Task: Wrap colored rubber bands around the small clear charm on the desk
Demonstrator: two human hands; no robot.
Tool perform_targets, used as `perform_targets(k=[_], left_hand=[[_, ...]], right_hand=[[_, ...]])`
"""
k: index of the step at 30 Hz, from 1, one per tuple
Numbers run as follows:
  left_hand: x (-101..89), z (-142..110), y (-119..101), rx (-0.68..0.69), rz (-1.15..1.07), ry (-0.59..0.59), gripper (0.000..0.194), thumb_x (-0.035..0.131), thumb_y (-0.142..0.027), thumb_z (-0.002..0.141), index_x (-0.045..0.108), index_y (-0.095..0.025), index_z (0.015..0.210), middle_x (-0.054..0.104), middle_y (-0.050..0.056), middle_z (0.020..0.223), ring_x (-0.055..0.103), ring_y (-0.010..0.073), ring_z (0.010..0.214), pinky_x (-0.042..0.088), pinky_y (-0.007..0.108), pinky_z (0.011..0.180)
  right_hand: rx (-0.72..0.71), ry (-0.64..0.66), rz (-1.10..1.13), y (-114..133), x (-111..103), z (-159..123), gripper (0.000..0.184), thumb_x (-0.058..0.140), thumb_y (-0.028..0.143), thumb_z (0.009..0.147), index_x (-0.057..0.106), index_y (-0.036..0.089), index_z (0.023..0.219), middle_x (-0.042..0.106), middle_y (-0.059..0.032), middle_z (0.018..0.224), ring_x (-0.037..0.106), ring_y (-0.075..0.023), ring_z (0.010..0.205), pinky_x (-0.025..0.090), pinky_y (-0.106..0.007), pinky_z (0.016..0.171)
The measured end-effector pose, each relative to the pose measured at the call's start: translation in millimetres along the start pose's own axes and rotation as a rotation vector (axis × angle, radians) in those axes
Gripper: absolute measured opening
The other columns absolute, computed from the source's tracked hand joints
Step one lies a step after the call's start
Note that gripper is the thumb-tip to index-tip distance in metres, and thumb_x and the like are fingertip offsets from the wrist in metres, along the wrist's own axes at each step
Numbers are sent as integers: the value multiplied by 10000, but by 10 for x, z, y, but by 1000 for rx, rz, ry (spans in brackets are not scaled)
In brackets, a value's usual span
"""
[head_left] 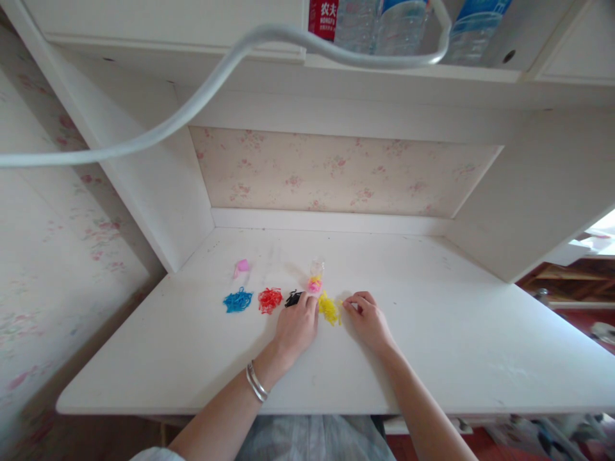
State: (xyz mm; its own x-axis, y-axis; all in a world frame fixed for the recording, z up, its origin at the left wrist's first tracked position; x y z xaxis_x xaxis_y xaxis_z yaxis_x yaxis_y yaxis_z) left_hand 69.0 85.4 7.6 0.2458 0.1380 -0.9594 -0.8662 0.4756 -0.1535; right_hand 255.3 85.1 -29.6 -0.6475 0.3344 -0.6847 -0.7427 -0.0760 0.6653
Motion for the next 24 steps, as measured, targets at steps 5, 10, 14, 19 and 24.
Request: perform_targets(k=[5,10,14,19,24], left_hand=[[27,1,29,-13,-2,2,314,252,-263,970,501,-227,1158,556,70,1096,612,156,842,468,236,595],[30,3,29,4,-4,0,307,245,-261,973,505,-227,1133,560,56,1091,617,161,838,475,240,579],[21,4,32,-22,-14,20,295,265,-259,973,499,-222,1150,556,72,1101,617,154,872,480,227,611],[-5,3,27,-42,-33,20,300,254,-284,978,507,-224,1127,550,70,1104,621,149,849,482,234,609],[-27,3,26,-52,-71,9,302,255,-304,980,513,-232,1119,553,62,1107,618,146,868,482,234,615]], right_hand=[[4,29,0,-43,40,-7,300,482,437,824,707,238,816,567,-27,988,530,-99,631,426,-248,628],[10,23,4,-67,52,-2,323,481,459,820,715,237,832,574,-32,985,519,-97,610,430,-252,618],[5,20,4,-53,45,3,337,470,466,826,709,229,846,581,-41,984,515,-101,606,436,-261,624],[-3,10,6,-57,38,5,342,442,453,840,694,221,859,580,-49,990,529,-107,623,446,-269,649],[-13,-16,9,-52,13,0,358,417,447,856,684,209,869,583,-63,1007,546,-116,651,457,-280,678]])
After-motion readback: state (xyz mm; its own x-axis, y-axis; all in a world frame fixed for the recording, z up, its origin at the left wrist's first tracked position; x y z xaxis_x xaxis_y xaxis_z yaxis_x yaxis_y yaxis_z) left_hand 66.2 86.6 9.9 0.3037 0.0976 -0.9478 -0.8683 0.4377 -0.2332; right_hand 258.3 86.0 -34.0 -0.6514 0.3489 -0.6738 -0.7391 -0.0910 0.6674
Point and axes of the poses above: each hand's wrist, its own z-axis towards the middle knuckle, its own x-axis out of the palm, y = z × x, the point moved 7 cm from there along z, towards the middle knuckle
